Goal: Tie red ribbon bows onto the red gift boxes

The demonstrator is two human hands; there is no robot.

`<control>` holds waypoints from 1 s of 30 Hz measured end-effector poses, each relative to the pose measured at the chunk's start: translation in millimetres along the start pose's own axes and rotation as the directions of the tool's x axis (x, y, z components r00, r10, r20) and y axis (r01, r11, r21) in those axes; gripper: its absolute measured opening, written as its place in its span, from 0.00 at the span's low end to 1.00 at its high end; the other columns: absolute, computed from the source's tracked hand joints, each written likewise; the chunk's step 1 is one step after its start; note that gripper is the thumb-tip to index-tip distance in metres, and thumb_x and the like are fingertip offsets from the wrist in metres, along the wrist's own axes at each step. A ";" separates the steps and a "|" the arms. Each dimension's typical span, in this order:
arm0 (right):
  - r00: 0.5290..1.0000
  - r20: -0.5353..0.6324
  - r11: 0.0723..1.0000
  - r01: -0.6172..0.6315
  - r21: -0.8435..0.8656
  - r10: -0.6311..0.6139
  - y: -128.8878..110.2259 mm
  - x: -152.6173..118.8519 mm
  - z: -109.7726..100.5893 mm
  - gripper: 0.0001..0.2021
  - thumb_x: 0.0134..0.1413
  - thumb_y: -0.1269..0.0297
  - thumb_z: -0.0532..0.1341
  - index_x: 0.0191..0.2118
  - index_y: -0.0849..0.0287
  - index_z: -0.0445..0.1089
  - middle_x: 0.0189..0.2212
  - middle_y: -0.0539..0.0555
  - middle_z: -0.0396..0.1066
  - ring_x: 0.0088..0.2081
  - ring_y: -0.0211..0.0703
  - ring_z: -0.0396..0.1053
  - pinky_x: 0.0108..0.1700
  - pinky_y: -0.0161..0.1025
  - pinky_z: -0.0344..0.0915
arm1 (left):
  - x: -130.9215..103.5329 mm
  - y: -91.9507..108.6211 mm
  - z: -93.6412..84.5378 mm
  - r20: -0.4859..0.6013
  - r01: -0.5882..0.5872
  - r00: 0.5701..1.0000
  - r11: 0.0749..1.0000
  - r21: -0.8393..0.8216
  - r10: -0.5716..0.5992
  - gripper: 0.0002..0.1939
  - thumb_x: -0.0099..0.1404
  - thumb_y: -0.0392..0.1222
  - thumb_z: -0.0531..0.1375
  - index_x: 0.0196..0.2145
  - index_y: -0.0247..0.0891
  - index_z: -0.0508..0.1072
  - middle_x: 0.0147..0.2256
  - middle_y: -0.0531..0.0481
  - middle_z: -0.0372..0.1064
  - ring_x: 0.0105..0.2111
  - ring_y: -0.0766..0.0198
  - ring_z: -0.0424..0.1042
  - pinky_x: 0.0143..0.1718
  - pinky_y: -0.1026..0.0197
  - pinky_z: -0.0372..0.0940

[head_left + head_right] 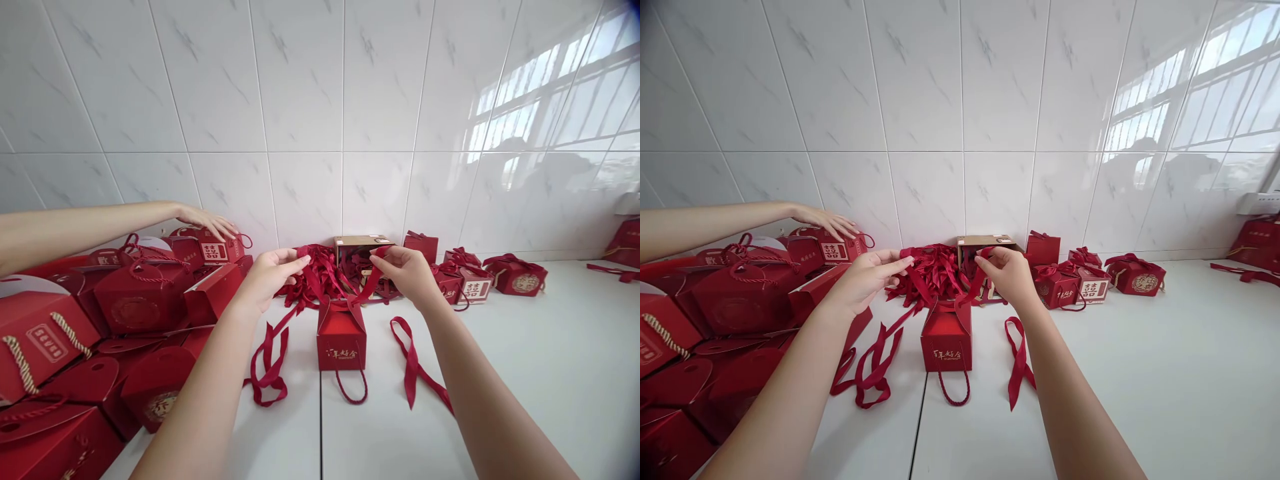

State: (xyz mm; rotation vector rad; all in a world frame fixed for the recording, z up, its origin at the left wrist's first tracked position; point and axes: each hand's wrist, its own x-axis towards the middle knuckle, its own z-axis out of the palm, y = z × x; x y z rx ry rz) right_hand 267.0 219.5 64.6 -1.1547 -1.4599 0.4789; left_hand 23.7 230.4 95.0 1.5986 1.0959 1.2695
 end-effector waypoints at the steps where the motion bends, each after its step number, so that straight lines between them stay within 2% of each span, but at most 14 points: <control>1: 1.000 0.004 0.998 0.009 -0.068 -0.009 0.4 0.0 -1.3 0.18 0.45 0.48 0.62 0.29 0.60 0.71 0.20 0.50 0.66 0.21 0.35 0.59 0.22 0.35 0.55 | -0.1 0.0 -0.2 -0.044 -0.025 0.999 0.999 0.022 0.026 0.14 0.49 0.48 0.66 0.31 0.35 0.75 0.29 0.51 0.70 0.26 0.70 0.66 0.28 0.66 0.61; 4: 1.000 -0.010 0.995 -0.003 -0.103 0.002 0.0 -0.2 -2.7 0.20 0.49 0.46 0.58 0.30 0.61 0.72 0.18 0.51 0.66 0.20 0.37 0.60 0.21 0.35 0.55 | 0.1 -0.2 0.2 -0.142 -0.091 0.985 0.996 0.021 0.093 0.17 0.49 0.50 0.66 0.32 0.35 0.77 0.28 0.50 0.72 0.26 0.69 0.66 0.29 0.65 0.62; 6: 0.999 -0.038 1.000 0.025 -0.011 -0.025 -2.2 -0.6 -1.8 0.19 0.50 0.48 0.58 0.33 0.61 0.72 0.20 0.52 0.67 0.23 0.39 0.63 0.23 0.36 0.59 | 0.1 0.4 1.4 -0.190 -0.129 0.974 0.992 -0.015 0.124 0.17 0.48 0.50 0.67 0.32 0.35 0.77 0.27 0.50 0.72 0.26 0.69 0.67 0.30 0.65 0.63; 9: 0.990 -0.098 0.976 0.114 0.184 -0.097 -7.2 -1.5 0.0 0.16 0.49 0.52 0.61 0.37 0.61 0.72 0.28 0.54 0.72 0.30 0.42 0.69 0.32 0.37 0.66 | -1.4 3.6 4.4 -0.241 -0.192 0.954 0.981 -0.031 0.179 0.16 0.48 0.47 0.67 0.32 0.35 0.77 0.26 0.51 0.71 0.26 0.69 0.67 0.29 0.66 0.63; 12: 0.981 -0.151 0.954 0.160 0.252 -0.124 -11.3 -1.8 0.7 0.15 0.50 0.53 0.61 0.36 0.60 0.72 0.29 0.54 0.73 0.33 0.43 0.71 0.35 0.39 0.68 | -4.9 8.5 7.4 -0.264 -0.232 0.941 0.972 -0.040 0.213 0.14 0.48 0.48 0.67 0.30 0.35 0.78 0.25 0.51 0.71 0.25 0.69 0.66 0.27 0.67 0.62; 15: 0.968 -0.207 0.946 0.196 0.256 -0.144 -14.1 -2.2 0.4 0.13 0.49 0.53 0.61 0.32 0.60 0.73 0.28 0.53 0.73 0.32 0.43 0.71 0.37 0.41 0.69 | -9.2 13.6 9.5 -0.272 -0.239 0.938 0.969 -0.061 0.214 0.14 0.48 0.48 0.67 0.30 0.36 0.78 0.25 0.51 0.72 0.24 0.70 0.66 0.26 0.67 0.62; 20: 0.954 -0.261 0.890 0.241 0.388 -0.145 -24.9 -6.8 -0.8 0.11 0.48 0.56 0.63 0.36 0.57 0.74 0.30 0.52 0.74 0.32 0.40 0.71 0.36 0.39 0.70 | -17.4 22.5 11.9 -0.287 -0.262 0.930 0.962 -0.078 0.230 0.14 0.48 0.47 0.68 0.31 0.37 0.79 0.26 0.51 0.73 0.22 0.71 0.66 0.26 0.68 0.62; 25: 0.959 -0.255 0.888 0.219 0.404 -0.121 -37.0 -13.2 -3.9 0.13 0.50 0.54 0.62 0.36 0.57 0.75 0.30 0.52 0.73 0.34 0.40 0.71 0.38 0.39 0.69 | -24.8 30.7 15.0 -0.236 -0.256 0.948 0.953 -0.163 0.214 0.12 0.47 0.43 0.68 0.31 0.38 0.79 0.29 0.51 0.75 0.25 0.71 0.68 0.27 0.69 0.64; 30: 0.973 -0.222 0.871 0.158 0.465 -0.058 -43.2 -16.2 -7.4 0.13 0.46 0.54 0.64 0.35 0.57 0.76 0.27 0.51 0.74 0.31 0.39 0.71 0.36 0.38 0.69 | -28.0 33.6 16.8 -0.197 -0.260 0.955 0.943 -0.206 0.220 0.13 0.49 0.45 0.68 0.33 0.37 0.79 0.31 0.49 0.75 0.29 0.68 0.69 0.28 0.68 0.64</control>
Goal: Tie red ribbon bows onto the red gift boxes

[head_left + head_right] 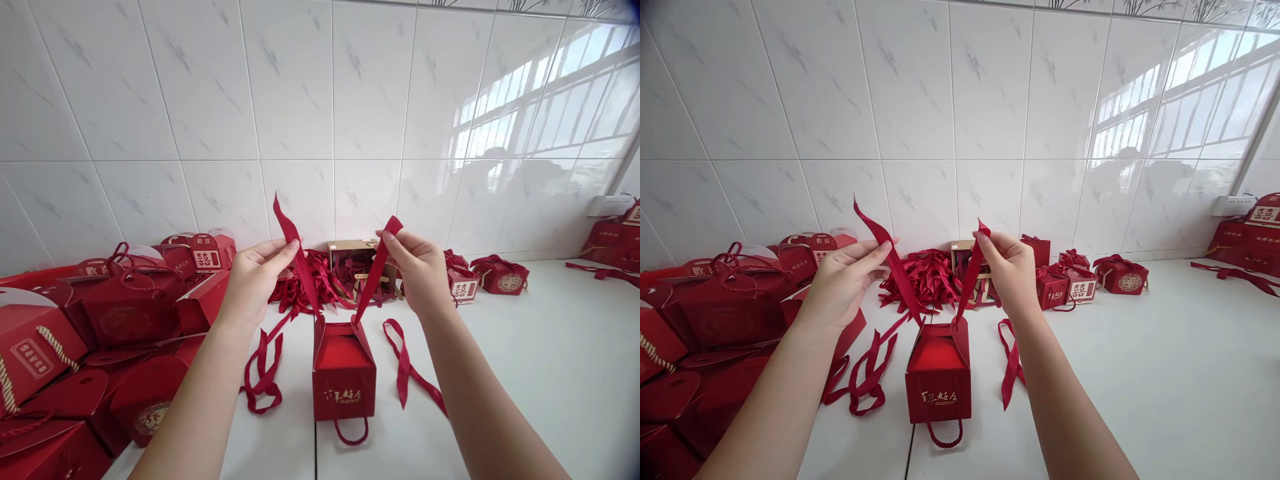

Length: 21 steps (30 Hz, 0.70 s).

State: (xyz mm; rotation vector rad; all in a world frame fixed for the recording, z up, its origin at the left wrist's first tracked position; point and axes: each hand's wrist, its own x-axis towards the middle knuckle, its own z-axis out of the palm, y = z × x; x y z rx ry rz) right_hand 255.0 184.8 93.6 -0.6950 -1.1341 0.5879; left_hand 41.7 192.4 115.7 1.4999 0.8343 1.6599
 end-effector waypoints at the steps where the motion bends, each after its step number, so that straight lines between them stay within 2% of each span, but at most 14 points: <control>1: 1.000 0.005 1.000 -0.019 0.013 0.019 -1.7 -0.2 -0.2 0.13 0.45 0.55 0.65 0.34 0.57 0.76 0.27 0.51 0.74 0.30 0.38 0.71 0.36 0.37 0.69 | -0.6 0.6 0.4 0.004 0.002 1.000 1.000 -0.003 -0.002 0.13 0.49 0.45 0.68 0.33 0.38 0.79 0.31 0.49 0.75 0.29 0.69 0.69 0.28 0.68 0.64; 4: 0.997 0.021 0.997 -0.069 0.041 0.069 -6.5 -0.7 -0.7 0.12 0.45 0.55 0.65 0.32 0.58 0.76 0.25 0.51 0.74 0.28 0.37 0.70 0.32 0.35 0.68 | -3.3 2.9 2.7 0.039 0.027 0.999 1.000 -0.012 -0.026 0.12 0.50 0.44 0.68 0.32 0.38 0.79 0.30 0.49 0.76 0.30 0.68 0.70 0.29 0.69 0.65; 10: 0.990 0.061 0.988 -0.130 0.079 0.126 -8.5 -0.8 -0.5 0.12 0.45 0.54 0.64 0.29 0.59 0.76 0.22 0.51 0.72 0.24 0.36 0.69 0.26 0.33 0.66 | -7.9 3.7 10.3 0.192 0.165 0.972 0.975 -0.147 -0.136 0.10 0.53 0.43 0.66 0.33 0.38 0.78 0.30 0.49 0.76 0.32 0.65 0.73 0.35 0.65 0.67; 16: 0.980 0.102 0.969 -0.185 0.161 0.170 -7.7 -1.9 1.2 0.11 0.45 0.55 0.65 0.27 0.58 0.74 0.26 0.51 0.73 0.28 0.38 0.70 0.30 0.34 0.67 | -8.3 -1.3 15.7 0.239 0.191 0.960 0.964 -0.184 -0.145 0.10 0.56 0.45 0.64 0.30 0.34 0.77 0.30 0.47 0.74 0.33 0.63 0.72 0.37 0.60 0.68; 21: 0.974 0.118 0.963 -0.212 0.164 0.194 -5.1 -1.8 4.1 0.11 0.44 0.56 0.65 0.28 0.59 0.73 0.23 0.49 0.70 0.23 0.33 0.67 0.26 0.32 0.64 | -9.6 -3.3 20.7 0.254 0.194 0.958 0.955 -0.223 -0.135 0.08 0.57 0.44 0.63 0.29 0.36 0.76 0.29 0.50 0.73 0.30 0.66 0.70 0.34 0.62 0.67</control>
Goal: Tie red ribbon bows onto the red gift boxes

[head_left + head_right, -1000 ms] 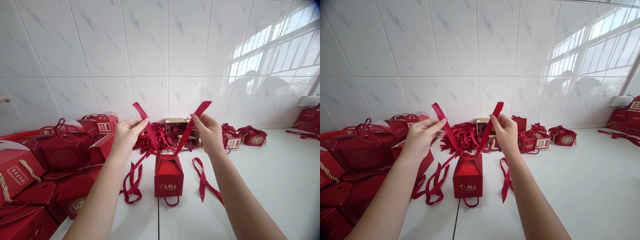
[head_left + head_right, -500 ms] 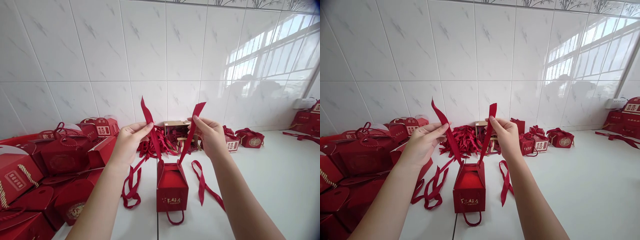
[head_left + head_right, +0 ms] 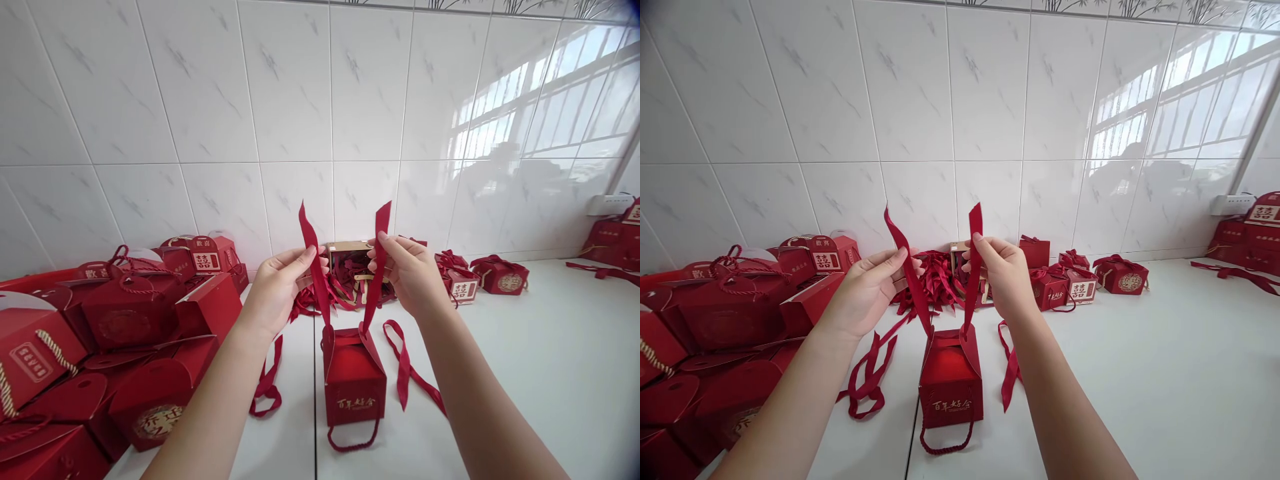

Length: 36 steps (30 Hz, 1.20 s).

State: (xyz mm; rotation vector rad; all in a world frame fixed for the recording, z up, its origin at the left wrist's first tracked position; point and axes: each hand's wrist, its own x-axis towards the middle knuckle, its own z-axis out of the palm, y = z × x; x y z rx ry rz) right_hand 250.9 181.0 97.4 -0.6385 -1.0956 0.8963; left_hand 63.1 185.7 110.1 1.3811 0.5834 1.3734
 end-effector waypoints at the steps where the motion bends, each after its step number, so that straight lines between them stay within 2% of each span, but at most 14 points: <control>1: 1.000 -0.005 1.000 0.008 -0.026 -0.008 1.0 0.0 1.0 0.11 0.44 0.56 0.65 0.29 0.59 0.73 0.23 0.49 0.69 0.21 0.32 0.65 0.24 0.31 0.63 | -0.2 -0.6 1.0 0.010 -0.001 1.000 1.000 0.001 0.001 0.08 0.56 0.44 0.63 0.28 0.36 0.76 0.27 0.51 0.72 0.29 0.67 0.69 0.34 0.63 0.67; 6: 0.998 0.054 0.984 0.020 -0.176 -0.011 3.2 -5.3 9.2 0.12 0.47 0.59 0.64 0.36 0.59 0.73 0.22 0.49 0.70 0.17 0.28 0.58 0.19 0.30 0.56 | -3.0 -3.6 6.1 0.067 -0.041 0.997 0.988 0.150 0.032 0.10 0.57 0.44 0.62 0.22 0.36 0.74 0.20 0.55 0.65 0.24 0.72 0.64 0.31 0.68 0.62; 10: 0.973 0.229 0.987 -0.002 -0.158 0.038 1.1 -11.4 14.6 0.12 0.50 0.61 0.61 0.39 0.59 0.73 0.24 0.49 0.69 0.17 0.27 0.54 0.18 0.31 0.52 | -5.7 -3.9 9.8 0.074 -0.048 0.997 0.954 0.294 0.027 0.11 0.56 0.46 0.63 0.22 0.37 0.74 0.19 0.56 0.63 0.23 0.71 0.62 0.27 0.67 0.59; 14: 0.919 0.392 0.991 0.008 -0.131 0.045 -0.5 -13.6 16.1 0.08 0.49 0.61 0.62 0.33 0.60 0.74 0.20 0.46 0.62 0.18 0.27 0.49 0.18 0.30 0.48 | -7.2 -4.3 10.9 0.071 -0.047 0.997 0.929 0.367 0.023 0.09 0.55 0.47 0.63 0.27 0.38 0.76 0.22 0.54 0.65 0.23 0.69 0.62 0.25 0.66 0.58; 17: 0.913 0.407 0.989 0.045 -0.139 0.015 0.0 -13.8 16.7 0.11 0.50 0.58 0.61 0.36 0.60 0.74 0.18 0.45 0.60 0.18 0.28 0.51 0.19 0.30 0.51 | -6.7 -6.1 9.7 0.093 -0.040 0.996 0.934 0.356 0.007 0.10 0.54 0.46 0.63 0.33 0.39 0.76 0.25 0.52 0.68 0.26 0.66 0.66 0.27 0.64 0.61; 20: 0.895 0.446 0.984 0.088 -0.153 -0.011 0.8 -13.1 15.2 0.13 0.54 0.57 0.59 0.40 0.58 0.74 0.23 0.47 0.66 0.21 0.30 0.60 0.23 0.30 0.59 | -4.6 -6.9 6.9 0.092 0.030 0.994 0.954 0.297 -0.060 0.11 0.54 0.42 0.63 0.37 0.38 0.75 0.26 0.53 0.69 0.27 0.65 0.68 0.31 0.62 0.63; 22: 0.864 0.502 0.968 0.164 -0.189 -0.049 0.6 -11.9 12.3 0.11 0.55 0.59 0.58 0.39 0.56 0.74 0.29 0.50 0.71 0.28 0.34 0.67 0.31 0.33 0.65 | -2.7 -6.1 4.3 0.078 0.097 0.990 0.974 0.206 -0.115 0.10 0.54 0.39 0.62 0.36 0.38 0.73 0.25 0.53 0.68 0.27 0.66 0.69 0.32 0.62 0.64; 24: 0.834 0.540 0.913 0.302 -0.275 -0.113 0.0 -10.3 8.2 0.10 0.56 0.61 0.57 0.38 0.55 0.75 0.33 0.52 0.73 0.35 0.38 0.69 0.38 0.38 0.67 | -1.0 -4.7 1.5 0.070 0.145 0.986 0.985 0.093 -0.152 0.09 0.55 0.38 0.61 0.36 0.37 0.71 0.25 0.54 0.66 0.28 0.67 0.69 0.33 0.62 0.64; 27: 0.789 0.569 0.738 0.523 -0.426 -0.231 -0.4 -8.0 2.6 0.10 0.56 0.65 0.56 0.39 0.54 0.75 0.36 0.53 0.73 0.39 0.41 0.69 0.41 0.41 0.67 | 0.2 -3.2 -0.6 0.074 0.169 0.983 0.986 -0.014 -0.167 0.09 0.56 0.35 0.59 0.37 0.37 0.70 0.25 0.55 0.65 0.28 0.68 0.68 0.35 0.63 0.64; 29: 0.756 0.595 0.653 0.601 -0.461 -0.275 0.3 -7.3 1.1 0.11 0.57 0.67 0.55 0.40 0.52 0.75 0.37 0.53 0.73 0.40 0.42 0.69 0.42 0.41 0.67 | -0.4 -3.3 0.3 0.084 0.167 0.983 0.986 -0.028 -0.164 0.09 0.56 0.36 0.59 0.37 0.36 0.70 0.26 0.53 0.67 0.29 0.68 0.68 0.35 0.63 0.64; 31: 0.743 0.603 0.643 0.618 -0.453 -0.289 1.0 -7.4 1.6 0.12 0.57 0.67 0.55 0.41 0.51 0.75 0.38 0.53 0.73 0.41 0.42 0.69 0.42 0.41 0.67 | -2.2 -4.2 3.0 0.073 0.120 0.990 0.991 0.050 -0.124 0.10 0.57 0.39 0.59 0.38 0.36 0.71 0.28 0.51 0.69 0.30 0.66 0.69 0.34 0.62 0.64; 33: 0.776 0.550 0.671 0.587 -0.452 -0.308 0.9 -8.1 2.7 0.11 0.56 0.65 0.56 0.39 0.52 0.75 0.39 0.53 0.73 0.41 0.43 0.69 0.41 0.41 0.67 | -4.7 -5.1 6.0 0.020 -0.005 1.000 0.967 0.254 0.000 0.13 0.58 0.44 0.58 0.40 0.38 0.72 0.28 0.50 0.70 0.29 0.63 0.69 0.33 0.61 0.62; 34: 0.809 0.497 0.690 0.554 -0.467 -0.314 0.2 -8.7 2.6 0.10 0.55 0.63 0.57 0.38 0.53 0.76 0.38 0.53 0.73 0.40 0.43 0.69 0.40 0.40 0.67 | -5.9 -5.2 6.8 -0.009 -0.089 0.995 0.918 0.386 0.100 0.14 0.58 0.46 0.58 0.41 0.38 0.72 0.28 0.50 0.70 0.29 0.62 0.69 0.32 0.61 0.62; 36: 0.892 0.351 0.718 0.442 -0.538 -0.286 -2.7 -10.5 -0.8 0.11 0.54 0.59 0.57 0.32 0.56 0.76 0.29 0.53 0.73 0.31 0.41 0.68 0.30 0.38 0.65 | -8.1 -4.2 5.7 -0.031 -0.231 0.946 0.736 0.636 0.323 0.14 0.58 0.47 0.58 0.41 0.40 0.73 0.26 0.51 0.69 0.28 0.63 0.67 0.32 0.62 0.60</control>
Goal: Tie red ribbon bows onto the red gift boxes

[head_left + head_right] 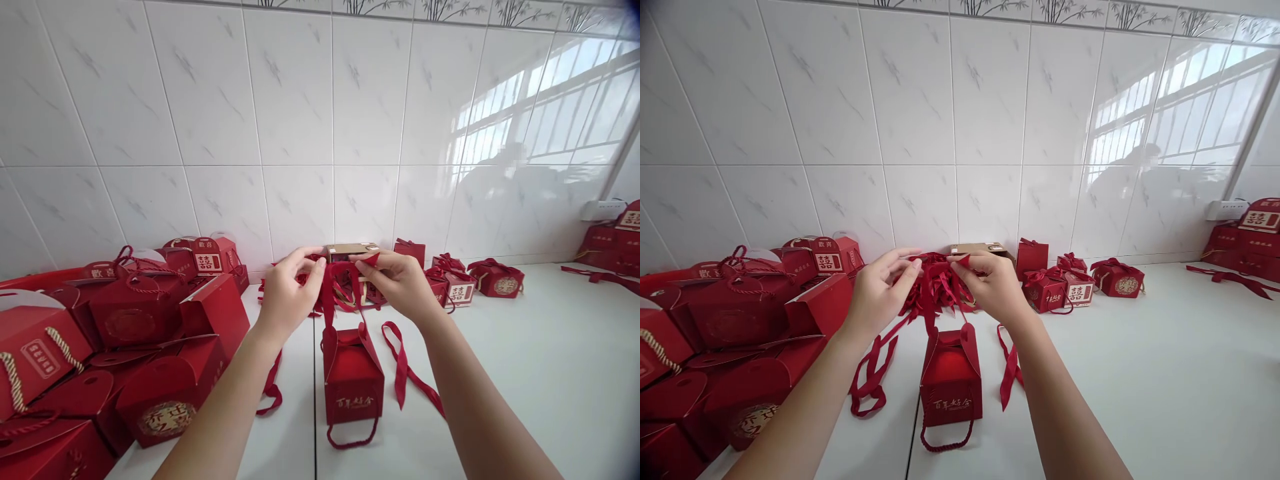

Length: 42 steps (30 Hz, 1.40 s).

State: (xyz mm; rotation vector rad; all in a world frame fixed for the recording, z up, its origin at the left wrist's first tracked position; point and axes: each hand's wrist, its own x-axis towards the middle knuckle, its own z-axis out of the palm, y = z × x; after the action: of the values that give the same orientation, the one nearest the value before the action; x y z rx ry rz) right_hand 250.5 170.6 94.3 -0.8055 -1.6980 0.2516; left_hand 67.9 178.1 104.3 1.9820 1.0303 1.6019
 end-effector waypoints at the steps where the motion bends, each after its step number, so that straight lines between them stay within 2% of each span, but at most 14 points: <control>1: 0.996 -0.043 0.996 -0.085 -0.034 0.084 0.0 -2.0 -4.2 0.13 0.53 0.57 0.58 0.29 0.58 0.75 0.22 0.51 0.70 0.24 0.39 0.65 0.24 0.36 0.61 | -0.5 -0.6 -2.8 -0.053 -0.071 0.996 0.989 0.132 0.078 0.13 0.58 0.46 0.58 0.39 0.40 0.73 0.24 0.52 0.67 0.26 0.64 0.66 0.32 0.63 0.59; 5: 0.923 -0.125 0.882 -0.384 -0.275 0.363 8.3 -20.7 -32.8 0.18 0.49 0.53 0.59 0.16 0.59 0.64 0.10 0.46 0.56 0.14 0.33 0.50 0.17 0.34 0.46 | -6.8 -13.0 -25.7 -0.063 -0.113 0.984 0.854 0.507 0.168 0.06 0.57 0.40 0.56 0.34 0.42 0.71 0.17 0.58 0.51 0.19 0.67 0.55 0.26 0.64 0.54; 7: 0.860 -0.114 0.771 -0.499 -0.395 0.498 19.8 -38.0 -49.7 0.18 0.48 0.57 0.59 0.14 0.58 0.59 0.13 0.49 0.63 0.16 0.35 0.56 0.18 0.35 0.50 | -17.1 -26.1 -40.7 0.040 -0.092 0.996 0.799 0.594 0.085 0.10 0.56 0.34 0.53 0.35 0.42 0.70 0.17 0.58 0.50 0.18 0.67 0.54 0.25 0.64 0.53; 10: 0.703 -0.106 0.561 -0.640 -0.524 0.703 43.4 -70.5 -68.0 0.14 0.45 0.65 0.59 0.13 0.57 0.59 0.18 0.53 0.71 0.20 0.40 0.63 0.22 0.37 0.57 | -41.5 -51.1 -59.7 0.176 -0.024 0.977 0.751 0.659 -0.123 0.18 0.50 0.25 0.49 0.34 0.42 0.68 0.22 0.55 0.60 0.19 0.65 0.57 0.24 0.64 0.52; 13: 0.654 -0.129 0.491 -0.669 -0.557 0.745 62.1 -97.6 -70.3 0.10 0.41 0.69 0.59 0.14 0.58 0.65 0.17 0.57 0.70 0.21 0.47 0.67 0.23 0.41 0.60 | -66.2 -72.8 -67.6 0.242 -0.006 0.933 0.661 0.751 -0.266 0.18 0.46 0.22 0.47 0.28 0.40 0.67 0.26 0.51 0.64 0.23 0.63 0.61 0.26 0.63 0.52; 15: 0.674 -0.155 0.495 -0.660 -0.565 0.722 65.9 -106.1 -62.8 0.04 0.42 0.67 0.59 0.25 0.58 0.72 0.27 0.60 0.74 0.29 0.50 0.70 0.30 0.43 0.63 | -77.0 -80.0 -64.2 0.258 -0.085 0.944 0.602 0.794 -0.206 0.16 0.49 0.23 0.48 0.27 0.39 0.68 0.30 0.48 0.65 0.29 0.58 0.64 0.31 0.60 0.56; 16: 0.697 -0.167 0.513 -0.648 -0.563 0.697 65.0 -107.2 -57.2 0.09 0.44 0.65 0.59 0.33 0.58 0.73 0.35 0.61 0.74 0.35 0.51 0.71 0.34 0.44 0.64 | -80.4 -80.8 -59.9 0.257 -0.124 0.956 0.600 0.790 -0.142 0.14 0.51 0.24 0.49 0.29 0.39 0.69 0.32 0.46 0.65 0.34 0.56 0.65 0.36 0.57 0.57; 19: 0.800 -0.132 0.666 -0.566 -0.485 0.585 54.7 -101.7 -35.8 0.20 0.53 0.57 0.53 0.49 0.59 0.66 0.47 0.61 0.68 0.44 0.50 0.68 0.43 0.43 0.63 | -84.4 -74.5 -38.8 0.194 -0.101 0.981 0.762 0.640 -0.033 0.08 0.59 0.35 0.51 0.34 0.41 0.68 0.38 0.44 0.65 0.43 0.52 0.63 0.46 0.50 0.56; 21: 0.838 -0.026 0.774 -0.516 -0.368 0.546 46.7 -96.5 -20.5 0.22 0.57 0.52 0.47 0.47 0.60 0.67 0.40 0.60 0.71 0.42 0.49 0.68 0.42 0.42 0.63 | -85.1 -67.2 -21.4 0.160 0.055 0.978 0.901 0.429 -0.136 0.06 0.60 0.42 0.52 0.34 0.41 0.66 0.39 0.46 0.65 0.44 0.54 0.64 0.47 0.51 0.57; 23: 0.821 0.079 0.806 -0.529 -0.266 0.565 41.4 -94.0 -5.8 0.25 0.58 0.48 0.43 0.44 0.60 0.69 0.32 0.57 0.71 0.36 0.49 0.68 0.39 0.44 0.63 | -86.3 -61.2 -4.5 0.192 0.232 0.942 0.947 0.223 -0.276 0.07 0.58 0.46 0.54 0.33 0.41 0.63 0.38 0.48 0.64 0.43 0.56 0.64 0.46 0.55 0.58; 29: 0.786 0.182 0.807 -0.567 -0.167 0.590 40.1 -105.2 24.8 0.23 0.58 0.49 0.47 0.51 0.57 0.63 0.36 0.56 0.69 0.41 0.46 0.68 0.42 0.41 0.62 | -95.1 -57.3 25.6 0.296 0.518 0.824 0.854 -0.047 -0.483 0.10 0.54 0.41 0.55 0.32 0.42 0.55 0.30 0.55 0.58 0.31 0.64 0.63 0.35 0.62 0.59; 32: 0.774 0.182 0.795 -0.592 -0.128 0.606 36.7 -111.8 28.2 0.25 0.57 0.50 0.48 0.55 0.59 0.57 0.28 0.52 0.66 0.34 0.44 0.67 0.36 0.39 0.62 | -98.0 -57.7 24.8 0.333 0.540 0.802 0.841 -0.047 -0.496 0.09 0.55 0.42 0.54 0.30 0.42 0.53 0.25 0.58 0.55 0.25 0.67 0.59 0.28 0.64 0.56; 36: 0.769 0.205 0.777 -0.627 0.054 0.606 29.7 -115.8 22.3 0.26 0.53 0.49 0.53 0.54 0.58 0.54 0.18 0.41 0.52 0.19 0.37 0.57 0.22 0.34 0.54 | -97.3 -57.8 13.5 0.392 0.452 0.820 0.892 0.001 -0.416 0.13 0.53 0.46 0.58 0.25 0.40 0.55 0.22 0.60 0.52 0.23 0.68 0.55 0.26 0.65 0.52; 42: 0.873 0.112 0.873 -0.483 0.066 0.475 20.7 -118.8 0.3 0.12 0.50 0.56 0.58 0.33 0.56 0.55 0.18 0.40 0.51 0.20 0.33 0.52 0.26 0.33 0.53 | -92.1 -52.3 -5.8 0.407 0.376 0.820 0.915 0.147 -0.403 0.15 0.54 0.52 0.57 0.21 0.39 0.62 0.20 0.56 0.56 0.24 0.67 0.57 0.27 0.64 0.53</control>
State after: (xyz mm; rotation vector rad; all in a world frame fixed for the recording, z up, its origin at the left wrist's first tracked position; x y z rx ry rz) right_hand 267.7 111.4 -9.3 -1.1564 -1.5337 0.7144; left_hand 39.8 143.0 8.3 1.8815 1.2080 0.8715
